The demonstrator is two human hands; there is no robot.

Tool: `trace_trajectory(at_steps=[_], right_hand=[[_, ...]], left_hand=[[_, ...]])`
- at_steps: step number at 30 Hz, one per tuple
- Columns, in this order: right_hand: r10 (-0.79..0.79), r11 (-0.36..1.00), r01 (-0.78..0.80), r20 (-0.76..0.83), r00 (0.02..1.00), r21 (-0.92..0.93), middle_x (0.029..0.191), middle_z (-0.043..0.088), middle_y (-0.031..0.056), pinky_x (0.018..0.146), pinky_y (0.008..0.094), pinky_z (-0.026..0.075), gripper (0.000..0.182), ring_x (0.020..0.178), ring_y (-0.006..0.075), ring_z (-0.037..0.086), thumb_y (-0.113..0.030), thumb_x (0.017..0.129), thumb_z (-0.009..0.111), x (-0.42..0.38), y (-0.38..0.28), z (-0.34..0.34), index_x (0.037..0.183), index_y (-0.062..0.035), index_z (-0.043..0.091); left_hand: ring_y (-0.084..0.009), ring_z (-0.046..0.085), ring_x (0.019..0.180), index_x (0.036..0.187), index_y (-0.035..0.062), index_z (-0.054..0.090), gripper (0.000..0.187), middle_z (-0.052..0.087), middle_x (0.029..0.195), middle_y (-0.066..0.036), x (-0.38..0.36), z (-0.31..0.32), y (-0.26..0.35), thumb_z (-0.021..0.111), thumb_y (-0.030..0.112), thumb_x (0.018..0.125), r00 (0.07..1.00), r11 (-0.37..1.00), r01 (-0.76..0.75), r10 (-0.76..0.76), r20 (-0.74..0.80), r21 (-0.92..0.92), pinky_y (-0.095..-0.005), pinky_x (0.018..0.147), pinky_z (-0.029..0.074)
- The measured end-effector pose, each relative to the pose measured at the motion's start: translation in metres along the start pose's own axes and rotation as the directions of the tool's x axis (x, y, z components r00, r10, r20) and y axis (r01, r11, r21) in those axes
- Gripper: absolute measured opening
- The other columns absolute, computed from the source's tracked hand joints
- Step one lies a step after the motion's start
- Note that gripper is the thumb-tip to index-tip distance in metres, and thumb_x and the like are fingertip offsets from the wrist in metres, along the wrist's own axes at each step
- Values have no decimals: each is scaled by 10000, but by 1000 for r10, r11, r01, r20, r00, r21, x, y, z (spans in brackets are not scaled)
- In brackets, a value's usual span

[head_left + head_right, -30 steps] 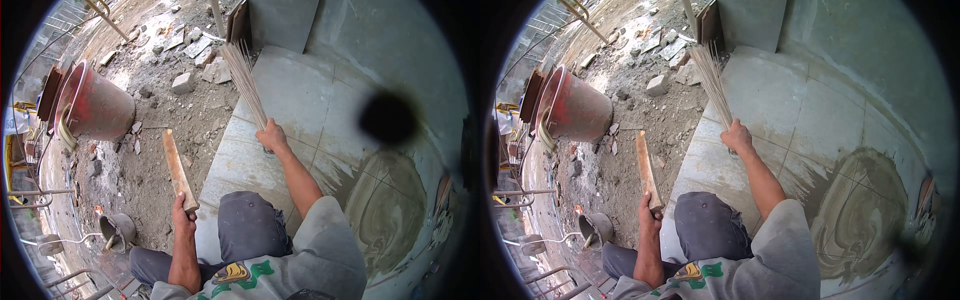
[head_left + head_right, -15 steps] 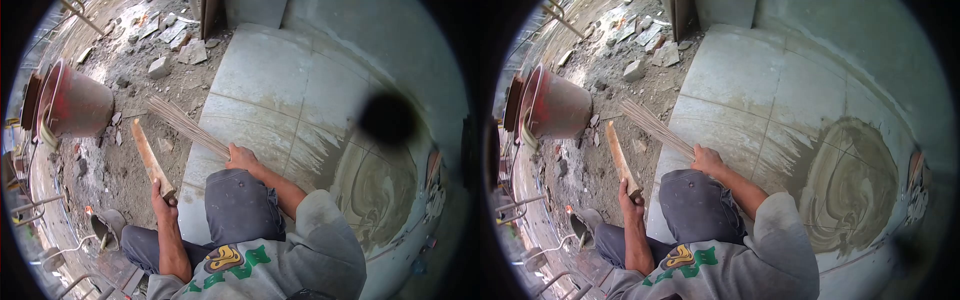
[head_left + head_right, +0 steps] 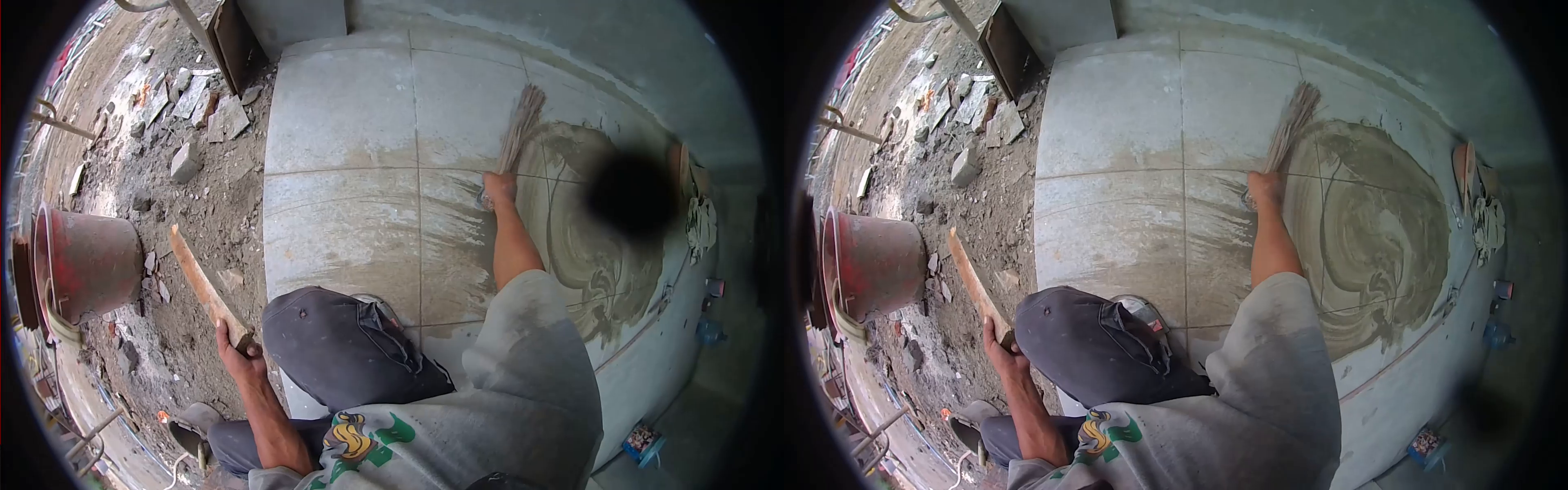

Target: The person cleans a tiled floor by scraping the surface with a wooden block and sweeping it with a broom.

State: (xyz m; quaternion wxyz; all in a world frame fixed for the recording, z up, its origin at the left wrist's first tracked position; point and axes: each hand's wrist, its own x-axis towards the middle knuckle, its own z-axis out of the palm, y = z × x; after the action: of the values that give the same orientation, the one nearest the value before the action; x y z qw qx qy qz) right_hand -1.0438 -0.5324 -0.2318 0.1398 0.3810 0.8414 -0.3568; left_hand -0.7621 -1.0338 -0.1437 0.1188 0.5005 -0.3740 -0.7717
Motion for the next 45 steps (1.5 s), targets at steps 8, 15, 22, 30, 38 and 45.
trace_trajectory(at_steps=[8, 15, 22, 30, 38, 45], right_hand=[[-399, 629, 773, 820, 409, -79, 1060, 607, 269, 895, 485, 457, 495, 1036, 422, 585, -219, 769, 618, -234, 36, 153, 1156, 23, 427], [-519, 721, 682, 556, 649, -123, 992, 617, 277, 836, 501, 473, 436, 935, 429, 608, -219, 751, 594, -198, 49, 94, 1075, 21, 427], [-78, 978, 60, 79, 994, 201, 1036, 598, 315, 898, 481, 471, 536, 1012, 434, 592, -207, 767, 593, -171, 21, 119, 1162, 83, 374], [-503, 244, 970, 855, 128, -1, 972, 651, 229, 820, 449, 512, 449, 955, 362, 642, -238, 736, 612, -236, 13, 198, 1114, -11, 530], [-557, 736, 657, 404, 726, -166, 845, 648, 220, 791, 462, 484, 417, 875, 399, 626, -248, 681, 636, -165, 27, 63, 1015, -23, 526], [-233, 941, 290, -286, 930, 175, 992, 640, 282, 825, 400, 476, 547, 953, 387, 632, -289, 679, 668, 43, 7, -11, 1027, 124, 583]], left_hand=[[-88, 512, 456, 1037, 122, 553, 294, 607, 721, -51, 2, 24, 1, 573, 384, 905, 998, 998, -61, 60, 23, 29, -181, 305, 302], [-78, 408, 386, 1005, 99, 570, 323, 610, 732, -66, 15, 27, 3, 563, 408, 907, 985, 997, -60, 52, 162, 41, -185, 317, 260], [-269, 572, 1031, 1227, 9, 533, 475, 567, 1179, -149, 10, 19, -2, 548, 375, 925, 953, 998, -58, 51, 298, 15, -384, 877, 494], [-256, 589, 1023, 1221, -5, 532, 504, 587, 1171, -136, 13, 22, 0, 537, 397, 917, 994, 1000, 19, -20, 106, 10, -382, 863, 502], [-77, 386, 344, 954, 145, 564, 270, 576, 631, -41, 3, 8, 21, 547, 411, 913, 984, 984, -180, 180, 5, -1, -197, 305, 276], [-82, 507, 445, 1051, 99, 553, 308, 617, 744, -61, -5, -35, 35, 547, 380, 926, 952, 957, -290, 291, -98, 26, -185, 309, 298]])
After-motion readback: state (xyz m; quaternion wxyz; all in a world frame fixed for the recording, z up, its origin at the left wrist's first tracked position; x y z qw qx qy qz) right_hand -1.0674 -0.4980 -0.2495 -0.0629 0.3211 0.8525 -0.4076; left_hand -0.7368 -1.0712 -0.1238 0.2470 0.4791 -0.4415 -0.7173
